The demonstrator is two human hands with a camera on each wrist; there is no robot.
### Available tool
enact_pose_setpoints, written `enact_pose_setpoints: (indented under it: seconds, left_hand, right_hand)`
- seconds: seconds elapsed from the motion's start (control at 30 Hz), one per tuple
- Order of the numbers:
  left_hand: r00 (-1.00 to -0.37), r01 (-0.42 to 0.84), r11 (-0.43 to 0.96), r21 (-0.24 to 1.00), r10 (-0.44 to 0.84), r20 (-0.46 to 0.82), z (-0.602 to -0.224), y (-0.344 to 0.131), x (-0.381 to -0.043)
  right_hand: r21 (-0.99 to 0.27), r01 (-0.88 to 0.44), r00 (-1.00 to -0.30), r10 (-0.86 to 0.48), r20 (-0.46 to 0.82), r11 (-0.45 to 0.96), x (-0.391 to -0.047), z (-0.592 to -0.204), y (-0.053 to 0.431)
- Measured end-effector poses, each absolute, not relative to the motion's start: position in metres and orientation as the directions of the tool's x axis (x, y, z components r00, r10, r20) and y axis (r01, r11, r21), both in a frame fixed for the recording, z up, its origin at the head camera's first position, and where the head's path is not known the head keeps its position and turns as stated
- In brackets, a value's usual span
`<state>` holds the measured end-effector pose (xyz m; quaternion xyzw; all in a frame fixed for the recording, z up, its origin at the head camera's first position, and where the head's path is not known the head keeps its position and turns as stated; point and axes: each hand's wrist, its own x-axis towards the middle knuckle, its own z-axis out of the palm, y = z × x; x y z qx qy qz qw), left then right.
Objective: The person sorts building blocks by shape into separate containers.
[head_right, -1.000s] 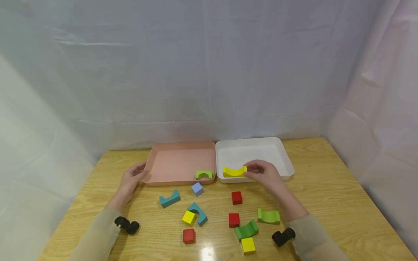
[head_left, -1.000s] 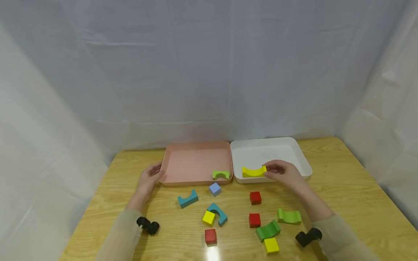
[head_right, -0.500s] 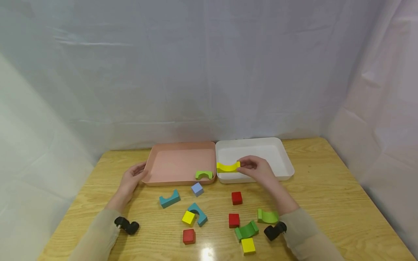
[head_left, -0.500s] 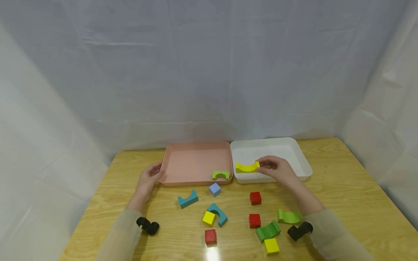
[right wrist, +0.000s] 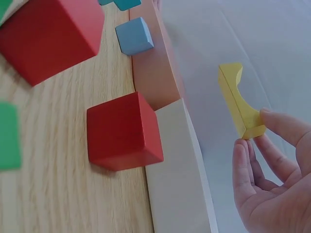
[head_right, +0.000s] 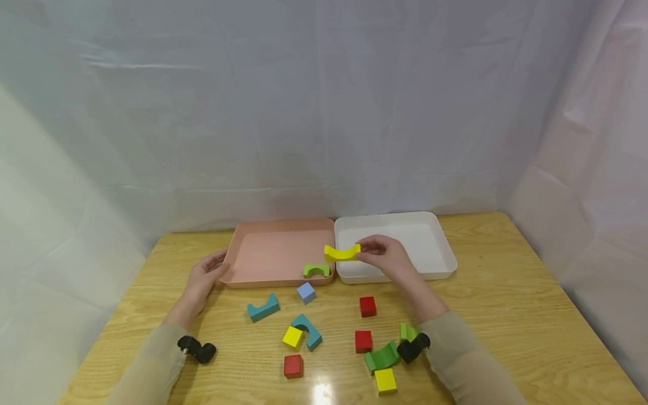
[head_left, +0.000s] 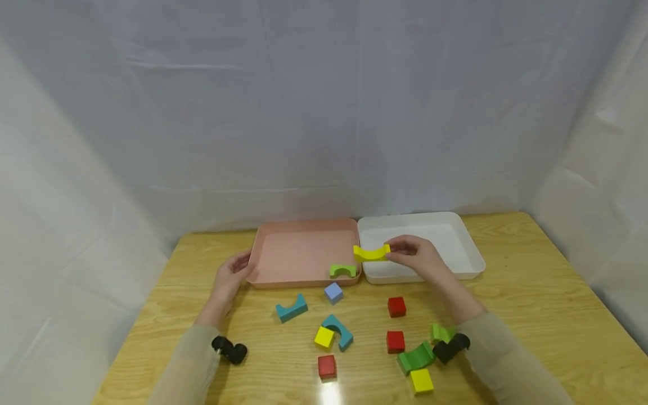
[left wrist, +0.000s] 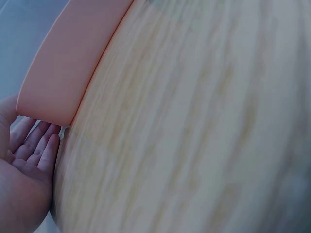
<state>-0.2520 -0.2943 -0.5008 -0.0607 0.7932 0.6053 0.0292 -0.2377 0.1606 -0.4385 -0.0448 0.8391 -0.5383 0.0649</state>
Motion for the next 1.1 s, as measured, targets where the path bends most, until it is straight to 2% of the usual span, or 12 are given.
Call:
enact_pose_setpoints:
  seconds: [0.47, 1.1]
  left_hand:
    - [-0.990, -0.132, 0.259, 0.957, -0.078, -0.116, -0.500, -0.297, -0.253]
    - [-0.989, -0.136, 0.275, 0.952, -0.087, -0.116, -0.500, -0.299, -0.251]
  right_hand:
    - [-0.939, -0.008, -0.985, -0.167, -0.053, 0.343, -0.249, -0.441, 0.125]
    - [-0.940, 0.001, -0.981, -0.180, -0.067, 0.342, -0.255, -0.448, 0.071]
